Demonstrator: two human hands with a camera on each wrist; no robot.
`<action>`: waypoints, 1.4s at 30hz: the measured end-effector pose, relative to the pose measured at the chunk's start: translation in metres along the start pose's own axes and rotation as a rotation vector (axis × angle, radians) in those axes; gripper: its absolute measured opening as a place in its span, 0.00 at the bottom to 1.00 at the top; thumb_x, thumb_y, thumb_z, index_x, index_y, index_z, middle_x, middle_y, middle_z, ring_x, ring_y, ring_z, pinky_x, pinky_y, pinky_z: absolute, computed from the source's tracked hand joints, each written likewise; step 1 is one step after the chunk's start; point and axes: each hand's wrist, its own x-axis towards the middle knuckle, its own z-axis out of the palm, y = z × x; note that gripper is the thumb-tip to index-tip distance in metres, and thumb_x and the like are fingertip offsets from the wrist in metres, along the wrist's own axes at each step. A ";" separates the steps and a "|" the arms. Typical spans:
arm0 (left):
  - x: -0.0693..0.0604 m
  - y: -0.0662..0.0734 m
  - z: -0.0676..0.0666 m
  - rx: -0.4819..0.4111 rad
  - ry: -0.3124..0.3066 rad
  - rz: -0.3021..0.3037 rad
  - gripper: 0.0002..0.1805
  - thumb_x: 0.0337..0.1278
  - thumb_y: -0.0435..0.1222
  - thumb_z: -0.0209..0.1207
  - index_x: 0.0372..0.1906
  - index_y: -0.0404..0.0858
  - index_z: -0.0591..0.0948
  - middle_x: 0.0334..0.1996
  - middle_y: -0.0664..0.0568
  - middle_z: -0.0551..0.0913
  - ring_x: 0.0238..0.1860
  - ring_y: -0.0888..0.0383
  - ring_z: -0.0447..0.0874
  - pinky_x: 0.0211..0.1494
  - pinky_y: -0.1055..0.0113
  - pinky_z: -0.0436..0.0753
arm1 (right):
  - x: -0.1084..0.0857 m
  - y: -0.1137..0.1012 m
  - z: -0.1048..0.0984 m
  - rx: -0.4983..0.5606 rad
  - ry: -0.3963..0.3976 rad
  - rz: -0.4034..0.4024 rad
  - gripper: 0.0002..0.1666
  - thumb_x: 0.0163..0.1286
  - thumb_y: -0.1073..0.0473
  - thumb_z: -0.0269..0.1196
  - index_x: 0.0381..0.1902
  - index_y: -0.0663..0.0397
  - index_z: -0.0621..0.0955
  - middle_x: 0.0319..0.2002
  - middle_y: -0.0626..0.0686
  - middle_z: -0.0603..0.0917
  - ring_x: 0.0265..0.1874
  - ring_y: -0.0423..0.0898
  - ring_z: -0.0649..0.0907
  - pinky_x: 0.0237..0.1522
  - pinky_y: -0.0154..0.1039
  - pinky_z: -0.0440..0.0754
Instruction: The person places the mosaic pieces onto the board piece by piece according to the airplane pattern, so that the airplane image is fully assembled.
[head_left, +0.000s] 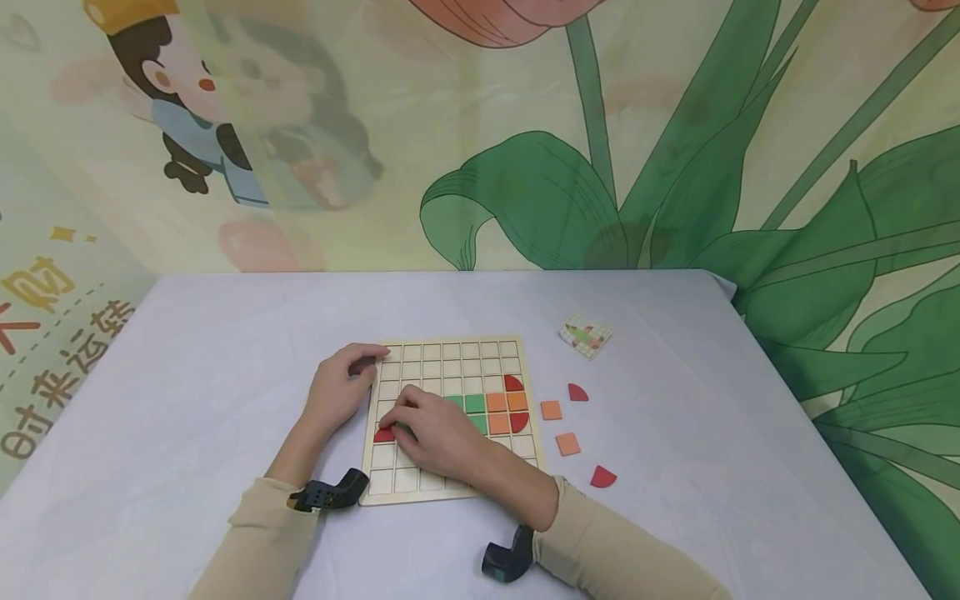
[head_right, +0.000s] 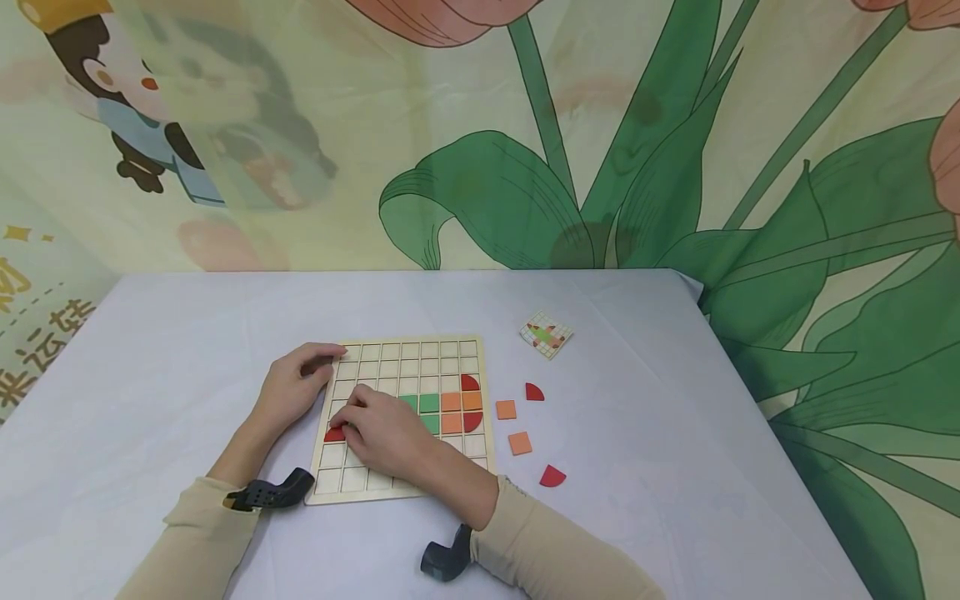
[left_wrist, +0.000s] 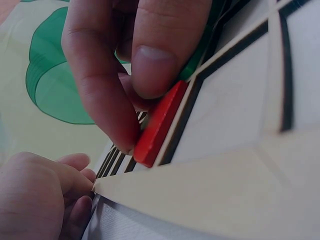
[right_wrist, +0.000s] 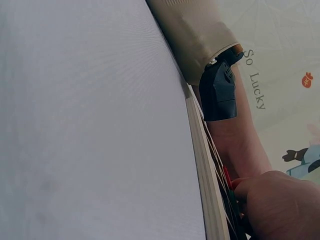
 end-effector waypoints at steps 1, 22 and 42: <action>0.000 0.000 0.001 0.000 -0.001 0.000 0.16 0.62 0.31 0.49 0.53 0.42 0.80 0.56 0.46 0.79 0.52 0.48 0.79 0.56 0.52 0.78 | -0.001 0.000 0.000 0.004 -0.002 0.002 0.10 0.66 0.58 0.59 0.41 0.38 0.85 0.36 0.39 0.76 0.28 0.30 0.74 0.28 0.18 0.67; -0.007 -0.007 0.014 0.001 -0.038 -0.012 0.16 0.62 0.31 0.50 0.52 0.42 0.80 0.56 0.46 0.80 0.50 0.49 0.79 0.53 0.55 0.77 | -0.013 0.002 0.009 0.039 -0.013 0.029 0.11 0.65 0.59 0.59 0.40 0.39 0.85 0.36 0.39 0.76 0.28 0.31 0.74 0.29 0.17 0.69; 0.001 -0.003 0.000 0.012 -0.005 0.020 0.17 0.62 0.29 0.49 0.53 0.41 0.80 0.56 0.45 0.79 0.52 0.47 0.79 0.54 0.52 0.76 | 0.001 0.001 0.001 0.011 0.004 -0.008 0.11 0.65 0.59 0.58 0.40 0.38 0.85 0.36 0.40 0.76 0.28 0.32 0.75 0.29 0.19 0.69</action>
